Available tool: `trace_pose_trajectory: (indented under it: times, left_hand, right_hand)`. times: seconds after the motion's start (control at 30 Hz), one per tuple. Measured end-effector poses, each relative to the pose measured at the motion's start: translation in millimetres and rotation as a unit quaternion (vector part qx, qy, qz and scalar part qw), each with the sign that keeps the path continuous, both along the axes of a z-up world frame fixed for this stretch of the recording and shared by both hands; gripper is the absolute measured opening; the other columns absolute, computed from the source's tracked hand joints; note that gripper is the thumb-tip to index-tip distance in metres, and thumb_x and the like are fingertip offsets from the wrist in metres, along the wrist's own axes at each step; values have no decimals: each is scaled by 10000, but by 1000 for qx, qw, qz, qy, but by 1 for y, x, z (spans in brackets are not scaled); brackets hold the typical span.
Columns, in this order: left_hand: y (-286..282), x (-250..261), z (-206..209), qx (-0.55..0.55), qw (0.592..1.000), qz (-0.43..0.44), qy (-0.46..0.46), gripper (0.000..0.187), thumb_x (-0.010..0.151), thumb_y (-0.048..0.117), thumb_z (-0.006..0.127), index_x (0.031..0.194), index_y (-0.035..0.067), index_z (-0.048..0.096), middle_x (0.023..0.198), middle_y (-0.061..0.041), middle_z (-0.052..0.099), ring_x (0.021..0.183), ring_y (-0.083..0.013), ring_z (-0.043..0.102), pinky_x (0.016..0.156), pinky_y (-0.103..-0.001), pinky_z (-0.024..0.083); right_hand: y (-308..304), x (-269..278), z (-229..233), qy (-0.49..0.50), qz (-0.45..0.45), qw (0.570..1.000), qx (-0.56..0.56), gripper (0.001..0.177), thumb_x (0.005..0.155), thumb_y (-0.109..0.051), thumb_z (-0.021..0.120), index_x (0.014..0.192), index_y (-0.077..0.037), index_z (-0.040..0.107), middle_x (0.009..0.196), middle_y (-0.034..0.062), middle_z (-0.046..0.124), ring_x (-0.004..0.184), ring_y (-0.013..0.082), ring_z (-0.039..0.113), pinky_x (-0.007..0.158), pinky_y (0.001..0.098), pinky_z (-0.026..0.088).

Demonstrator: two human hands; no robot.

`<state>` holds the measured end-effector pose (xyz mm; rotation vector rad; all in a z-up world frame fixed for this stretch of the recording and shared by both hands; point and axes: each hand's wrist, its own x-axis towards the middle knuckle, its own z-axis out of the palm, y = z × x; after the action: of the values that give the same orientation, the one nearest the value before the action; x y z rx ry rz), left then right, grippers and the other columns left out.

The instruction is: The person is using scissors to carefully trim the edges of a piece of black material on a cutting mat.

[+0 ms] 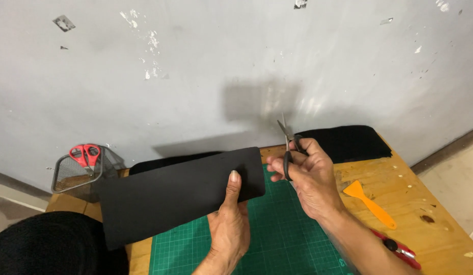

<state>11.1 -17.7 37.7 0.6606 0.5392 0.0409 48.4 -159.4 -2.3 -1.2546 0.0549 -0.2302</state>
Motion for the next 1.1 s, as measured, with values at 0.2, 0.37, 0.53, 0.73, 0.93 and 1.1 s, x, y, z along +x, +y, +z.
trace_pose_trajectory:
  times: [0.2,0.37,0.53,0.73,0.93,1.1]
  left_hand:
    - [-1,0,-2,-11,999,-10,34,778,722,135,686,1488,160,551,1475,-62,676,1350,-234,633,1123,-421,509]
    - [9,12,-7,-21,999,32,34,798,731,181,682,1506,217,496,1506,-34,643,1330,-199,625,1111,-366,520]
    - [36,30,-5,-24,993,109,-29,649,767,233,684,1403,144,587,1410,-64,688,1210,-204,669,1019,-360,571]
    - [67,44,-25,6,987,95,-131,316,844,52,726,1156,7,711,1146,-164,767,978,-253,729,892,-376,613]
    - [41,25,-40,207,951,-196,-118,98,898,96,753,823,58,701,736,-39,696,618,-135,588,523,-313,474]
    - [33,12,-17,192,926,-310,-98,312,821,81,765,1120,-6,773,984,-141,805,849,-226,735,750,-340,590]
  right_hand:
    - [5,0,-13,43,19,998,-38,517,749,92,806,1161,-23,517,1005,114,674,714,147,658,615,285,578]
    - [-3,5,-21,17,11,999,-51,481,770,72,812,1131,-46,516,906,76,671,701,147,678,575,303,607]
    - [-9,3,-14,29,-5,998,-52,477,759,74,811,1109,-36,507,945,84,652,697,155,670,512,334,620]
    - [3,-3,9,58,31,989,-134,431,774,-6,811,1119,-24,554,892,102,654,834,235,726,598,377,593]
    - [7,-4,-15,-27,-28,997,-68,451,803,82,733,1133,2,436,921,280,756,884,256,746,743,330,619]
    - [0,-6,-18,-27,-38,996,-80,556,745,42,843,1179,5,497,822,76,648,676,83,591,697,224,547]
